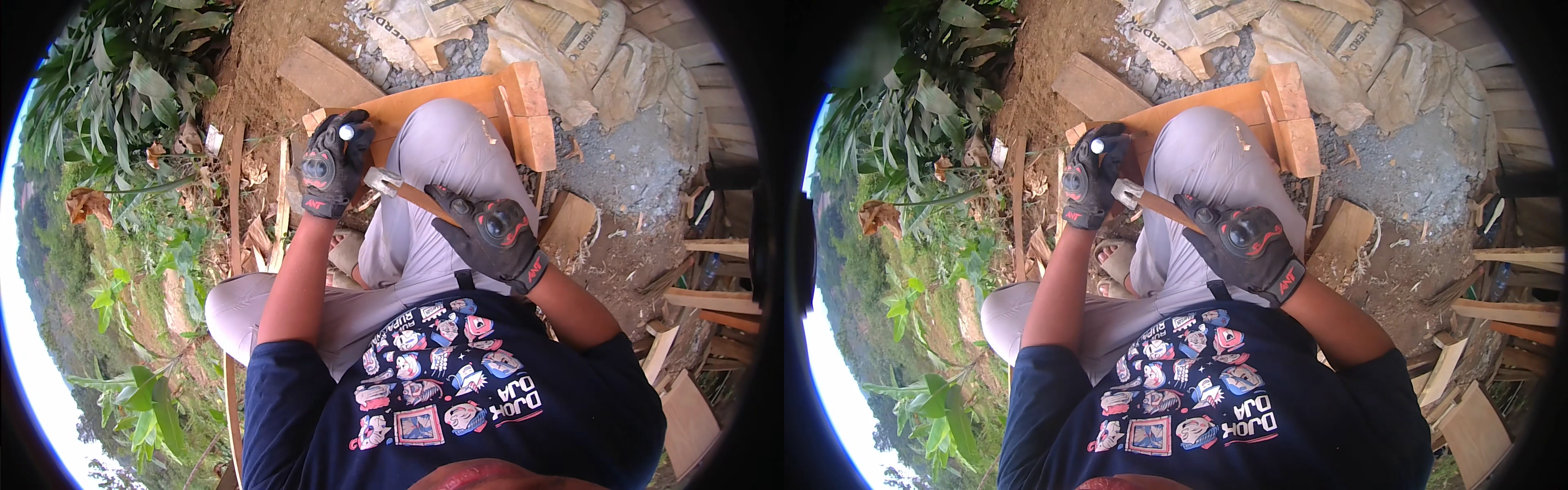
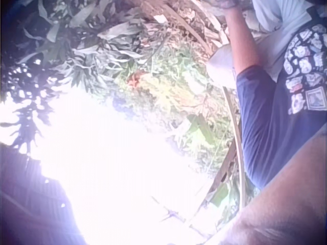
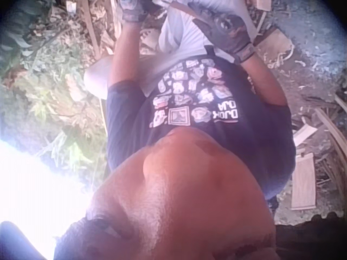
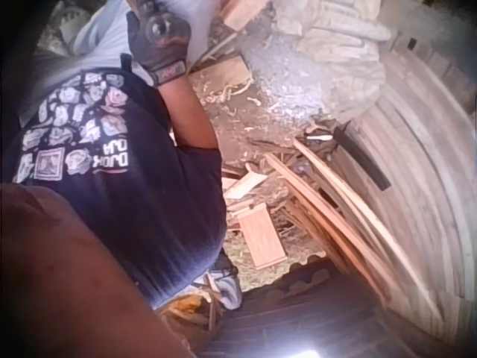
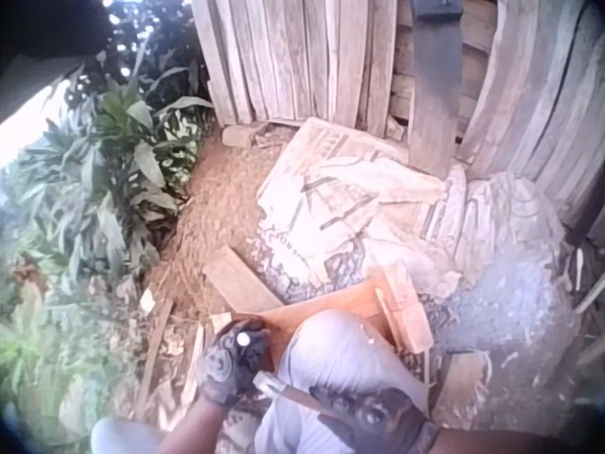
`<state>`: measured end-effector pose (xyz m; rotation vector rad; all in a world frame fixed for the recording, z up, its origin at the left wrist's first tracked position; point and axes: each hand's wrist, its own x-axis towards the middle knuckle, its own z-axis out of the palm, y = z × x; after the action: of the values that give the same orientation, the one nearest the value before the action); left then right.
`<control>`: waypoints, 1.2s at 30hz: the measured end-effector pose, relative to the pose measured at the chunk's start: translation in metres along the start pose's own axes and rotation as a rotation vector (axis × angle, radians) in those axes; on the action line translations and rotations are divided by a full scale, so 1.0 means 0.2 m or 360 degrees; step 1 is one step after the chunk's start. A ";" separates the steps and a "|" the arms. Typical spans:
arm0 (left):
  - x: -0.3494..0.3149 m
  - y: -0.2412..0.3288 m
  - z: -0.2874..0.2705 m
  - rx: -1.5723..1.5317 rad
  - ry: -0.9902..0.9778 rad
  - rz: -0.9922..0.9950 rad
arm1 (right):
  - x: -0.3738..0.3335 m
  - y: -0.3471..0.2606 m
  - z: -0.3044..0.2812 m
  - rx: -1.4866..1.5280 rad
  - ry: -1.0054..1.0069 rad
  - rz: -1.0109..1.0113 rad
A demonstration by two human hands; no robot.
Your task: The person sits on the ground and uses a hammer to drive nails into a wooden plank. They repeatedly position the nail and strike it with the hammer to secure it into the wood.
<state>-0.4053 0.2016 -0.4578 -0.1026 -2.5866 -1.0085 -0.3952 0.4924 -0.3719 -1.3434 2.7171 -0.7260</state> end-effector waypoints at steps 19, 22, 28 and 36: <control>0.04 0.02 0.02 0.0009 0.0128 0.0042 | 0.00 -0.01 0.01 -0.0061 -0.0046 0.0061; 0.04 0.02 0.02 -0.0022 0.0131 0.0018 | 0.01 -0.02 0.00 -0.0060 -0.0083 0.0068; 0.03 0.04 0.01 0.0002 0.0043 -0.0105 | 0.01 -0.03 0.00 0.0002 -0.0119 0.0146; 0.03 0.03 0.01 0.0007 0.0044 -0.0100 | 0.02 -0.03 -0.01 0.0033 -0.0102 0.0131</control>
<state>-0.4104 0.2072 -0.4520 -0.0066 -2.5816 -1.0191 -0.3930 0.4864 -0.3673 -1.2210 2.6892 -0.6900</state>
